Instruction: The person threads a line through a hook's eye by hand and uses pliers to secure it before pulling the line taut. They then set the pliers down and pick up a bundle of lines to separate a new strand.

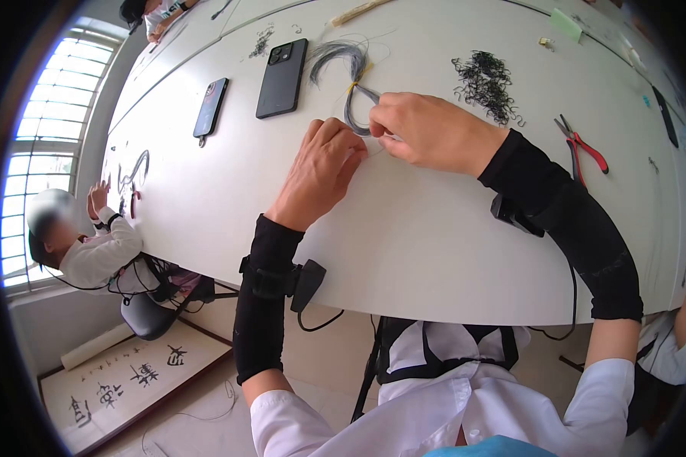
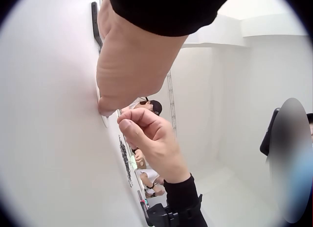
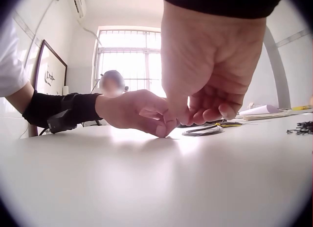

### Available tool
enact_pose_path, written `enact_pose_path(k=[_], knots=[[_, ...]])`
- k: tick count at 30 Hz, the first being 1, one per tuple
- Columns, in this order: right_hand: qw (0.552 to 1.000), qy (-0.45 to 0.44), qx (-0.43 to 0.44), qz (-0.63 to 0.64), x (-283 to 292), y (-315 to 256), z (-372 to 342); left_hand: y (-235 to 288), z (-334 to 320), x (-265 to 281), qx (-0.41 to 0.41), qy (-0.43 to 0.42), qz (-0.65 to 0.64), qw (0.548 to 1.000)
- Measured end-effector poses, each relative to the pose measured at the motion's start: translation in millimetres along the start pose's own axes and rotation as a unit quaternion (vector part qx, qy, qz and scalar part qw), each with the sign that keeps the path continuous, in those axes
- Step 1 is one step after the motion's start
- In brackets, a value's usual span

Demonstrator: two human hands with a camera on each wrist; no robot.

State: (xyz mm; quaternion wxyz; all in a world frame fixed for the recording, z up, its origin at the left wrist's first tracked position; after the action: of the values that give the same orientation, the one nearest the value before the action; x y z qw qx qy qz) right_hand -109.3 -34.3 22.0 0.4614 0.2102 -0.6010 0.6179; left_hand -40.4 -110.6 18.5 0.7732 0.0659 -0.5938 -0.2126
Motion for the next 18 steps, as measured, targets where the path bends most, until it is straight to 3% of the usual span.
enact_pose_path(k=[6, 13, 18], knots=[[0.999, -0.027, -0.006, 0.020, -25.1, -5.9, 6.0, -0.8, -1.6, 25.7, 0.022, 0.090, -0.028, 0.995], [0.995, -0.025, 0.042, -0.088, -41.4, -9.9, 0.7, -5.5, -8.1, 18.2, 0.037, 0.029, -0.032, 0.998], [1.000, -0.005, -0.020, 0.002, -18.5, -1.2, -5.0, -14.0, -8.7, 9.1, 0.068, 0.015, -0.062, 0.996]])
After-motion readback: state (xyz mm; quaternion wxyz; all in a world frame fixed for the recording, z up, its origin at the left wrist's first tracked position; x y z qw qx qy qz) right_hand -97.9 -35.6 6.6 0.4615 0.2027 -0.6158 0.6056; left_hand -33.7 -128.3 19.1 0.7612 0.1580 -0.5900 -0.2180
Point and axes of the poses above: each hand's wrist, its own z-axis towards the middle knuckle, its own x-axis out of the back of the hand, y = z × x, the point moved 10 cm from there along z, towards the middle knuckle, and after that the axes turned 4 degrees about z, right-handed, at the moved point
